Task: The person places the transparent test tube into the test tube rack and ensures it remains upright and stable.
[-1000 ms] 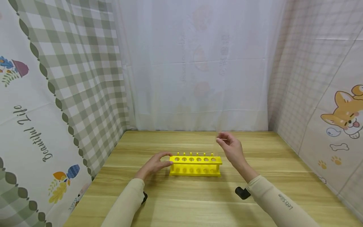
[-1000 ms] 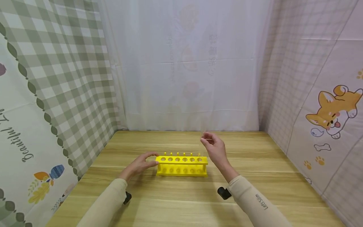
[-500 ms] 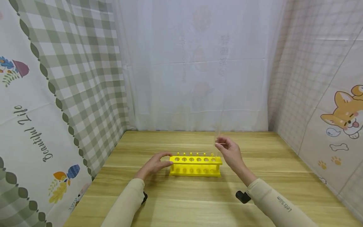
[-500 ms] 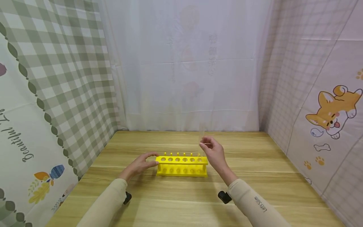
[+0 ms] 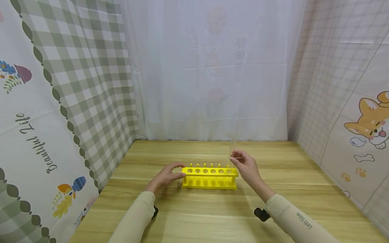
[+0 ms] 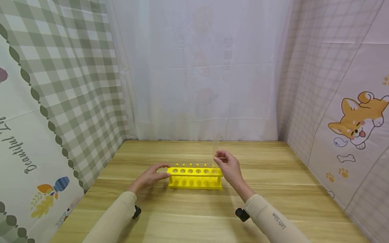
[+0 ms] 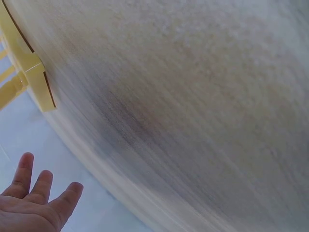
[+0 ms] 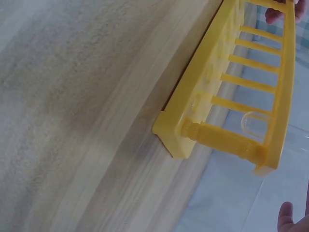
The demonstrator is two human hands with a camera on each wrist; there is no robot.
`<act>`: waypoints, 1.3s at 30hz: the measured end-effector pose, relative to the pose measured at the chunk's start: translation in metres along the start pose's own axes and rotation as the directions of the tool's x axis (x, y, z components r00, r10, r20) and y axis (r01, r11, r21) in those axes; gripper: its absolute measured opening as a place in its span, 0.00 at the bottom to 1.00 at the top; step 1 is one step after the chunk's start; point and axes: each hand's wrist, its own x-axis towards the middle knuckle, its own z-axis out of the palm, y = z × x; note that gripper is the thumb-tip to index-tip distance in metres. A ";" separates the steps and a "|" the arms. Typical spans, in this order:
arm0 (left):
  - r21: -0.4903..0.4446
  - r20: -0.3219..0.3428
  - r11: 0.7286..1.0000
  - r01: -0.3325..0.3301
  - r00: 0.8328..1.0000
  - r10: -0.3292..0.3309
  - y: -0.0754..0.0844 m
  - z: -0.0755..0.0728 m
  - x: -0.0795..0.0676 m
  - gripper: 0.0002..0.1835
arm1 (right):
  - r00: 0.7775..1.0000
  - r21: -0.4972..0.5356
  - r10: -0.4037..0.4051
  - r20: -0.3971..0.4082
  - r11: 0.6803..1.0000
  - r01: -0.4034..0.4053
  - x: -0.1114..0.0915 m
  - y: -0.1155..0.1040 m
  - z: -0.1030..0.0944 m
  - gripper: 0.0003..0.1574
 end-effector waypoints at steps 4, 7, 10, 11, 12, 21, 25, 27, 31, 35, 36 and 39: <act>-0.008 -0.001 1.000 0.004 1.000 -0.004 0.000 0.000 0.000 0.19 | 1.000 -0.015 0.003 0.007 1.000 -0.003 -0.002 0.005 0.000 0.20; -0.012 0.000 1.000 0.009 1.000 -0.009 -0.001 0.000 0.000 0.19 | 1.000 -0.034 0.016 0.019 0.999 -0.016 -0.003 0.007 0.001 0.20; -0.020 0.003 0.999 0.031 1.000 -0.031 -0.001 0.001 -0.001 0.20 | 0.999 -0.046 0.028 0.023 0.999 -0.027 -0.005 0.011 0.002 0.19; -0.026 0.003 0.999 0.042 0.999 -0.042 -0.001 0.001 -0.001 0.20 | 0.999 -0.048 0.031 0.026 0.998 -0.029 -0.005 0.012 0.002 0.19; -0.032 0.002 0.998 0.053 0.999 -0.053 -0.001 0.001 -0.001 0.20 | 0.999 -0.048 0.032 0.027 0.998 -0.031 -0.005 0.014 0.002 0.20; -0.058 0.005 0.995 0.076 0.997 -0.076 0.000 0.002 -0.001 0.21 | 0.999 -0.073 0.024 0.026 0.997 -0.022 -0.011 0.019 0.005 0.19; -0.051 0.005 0.996 0.068 0.998 -0.068 0.000 0.001 -0.002 0.21 | 1.000 -0.078 0.017 0.026 0.997 -0.015 -0.012 0.020 0.006 0.19; -0.046 0.005 0.997 0.064 0.998 -0.064 0.000 0.001 -0.002 0.21 | 1.000 -0.083 0.015 0.027 0.996 -0.013 -0.013 0.020 0.006 0.19; -0.037 0.004 0.998 0.056 0.998 -0.056 0.000 0.001 -0.002 0.21 | 0.999 -0.088 0.020 0.029 0.996 -0.017 -0.013 0.021 0.007 0.19; -0.027 0.003 0.998 0.052 0.999 -0.052 0.000 0.001 -0.002 0.21 | 0.999 -0.101 0.036 0.029 0.994 -0.033 -0.014 0.023 0.009 0.19; -0.025 0.004 0.998 0.052 0.999 -0.052 0.001 0.001 -0.002 0.21 | 0.999 -0.108 0.036 0.026 0.994 -0.033 -0.014 0.024 0.009 0.18; -0.018 0.006 0.999 0.048 0.999 -0.048 0.001 0.001 -0.002 0.21 | 1.000 -0.140 0.024 0.018 0.990 -0.022 -0.015 0.024 0.010 0.17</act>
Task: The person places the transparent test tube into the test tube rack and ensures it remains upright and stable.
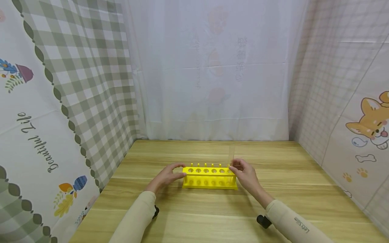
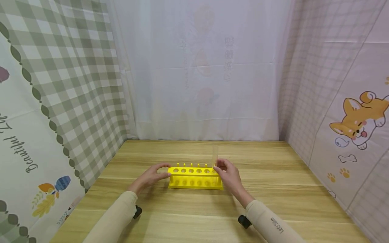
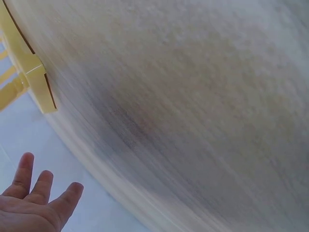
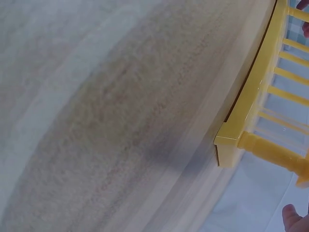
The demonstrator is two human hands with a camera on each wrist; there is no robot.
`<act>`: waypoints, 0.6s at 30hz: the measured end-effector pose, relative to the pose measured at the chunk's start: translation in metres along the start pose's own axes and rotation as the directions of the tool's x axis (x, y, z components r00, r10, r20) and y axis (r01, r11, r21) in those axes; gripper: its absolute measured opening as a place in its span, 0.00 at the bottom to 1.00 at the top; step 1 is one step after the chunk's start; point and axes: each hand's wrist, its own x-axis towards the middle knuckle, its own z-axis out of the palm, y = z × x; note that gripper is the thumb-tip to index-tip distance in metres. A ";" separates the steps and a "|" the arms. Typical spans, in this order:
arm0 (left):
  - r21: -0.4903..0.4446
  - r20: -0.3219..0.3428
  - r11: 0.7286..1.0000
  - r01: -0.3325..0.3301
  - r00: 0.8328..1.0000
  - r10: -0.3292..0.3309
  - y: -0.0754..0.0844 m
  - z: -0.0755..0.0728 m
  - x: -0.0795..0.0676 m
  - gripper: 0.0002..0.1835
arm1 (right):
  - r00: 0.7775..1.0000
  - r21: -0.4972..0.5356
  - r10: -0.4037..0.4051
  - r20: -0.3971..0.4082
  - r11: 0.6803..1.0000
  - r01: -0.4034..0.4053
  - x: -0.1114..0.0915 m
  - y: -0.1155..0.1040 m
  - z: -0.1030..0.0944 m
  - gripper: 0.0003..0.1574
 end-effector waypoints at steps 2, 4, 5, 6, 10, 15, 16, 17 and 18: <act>-0.001 0.000 1.000 0.003 1.000 -0.003 0.000 0.000 0.000 0.22 | 1.000 -0.024 -0.009 -0.010 1.000 0.009 -0.001 0.000 0.000 0.16; -0.003 0.001 1.000 0.003 1.000 -0.003 0.001 0.000 0.001 0.23 | 1.000 -0.042 -0.019 -0.015 0.999 0.018 -0.001 0.001 0.000 0.16; -0.006 0.001 1.000 0.010 1.000 -0.010 0.001 0.000 0.001 0.23 | 1.000 -0.048 -0.018 -0.015 0.999 0.018 -0.001 0.001 0.000 0.17; -0.005 0.002 1.000 0.008 1.000 -0.008 0.001 0.000 0.001 0.23 | 1.000 -0.055 -0.019 -0.013 0.998 0.018 -0.001 0.001 -0.001 0.17; 0.038 0.014 0.999 -0.008 1.000 0.008 0.004 -0.001 0.001 0.21 | 1.000 -0.055 -0.009 -0.003 0.998 0.009 -0.001 0.003 -0.002 0.19; 0.123 0.031 0.991 -0.051 0.998 0.048 0.010 -0.003 0.001 0.21 | 0.999 -0.082 -0.005 0.035 0.997 0.007 -0.003 0.007 -0.005 0.27; 0.133 0.028 0.990 -0.054 0.998 0.051 0.010 -0.003 0.002 0.22 | 0.999 -0.098 -0.002 0.042 0.995 0.006 -0.004 0.008 -0.006 0.30; 0.140 0.023 0.989 -0.051 0.999 0.048 0.010 -0.003 0.001 0.23 | 0.999 -0.114 -0.002 0.048 0.993 0.008 -0.004 0.009 -0.008 0.32; 0.146 0.014 0.988 -0.045 0.999 0.044 0.009 -0.004 0.001 0.25 | 0.999 -0.129 -0.003 0.053 0.992 0.009 -0.004 0.011 -0.010 0.34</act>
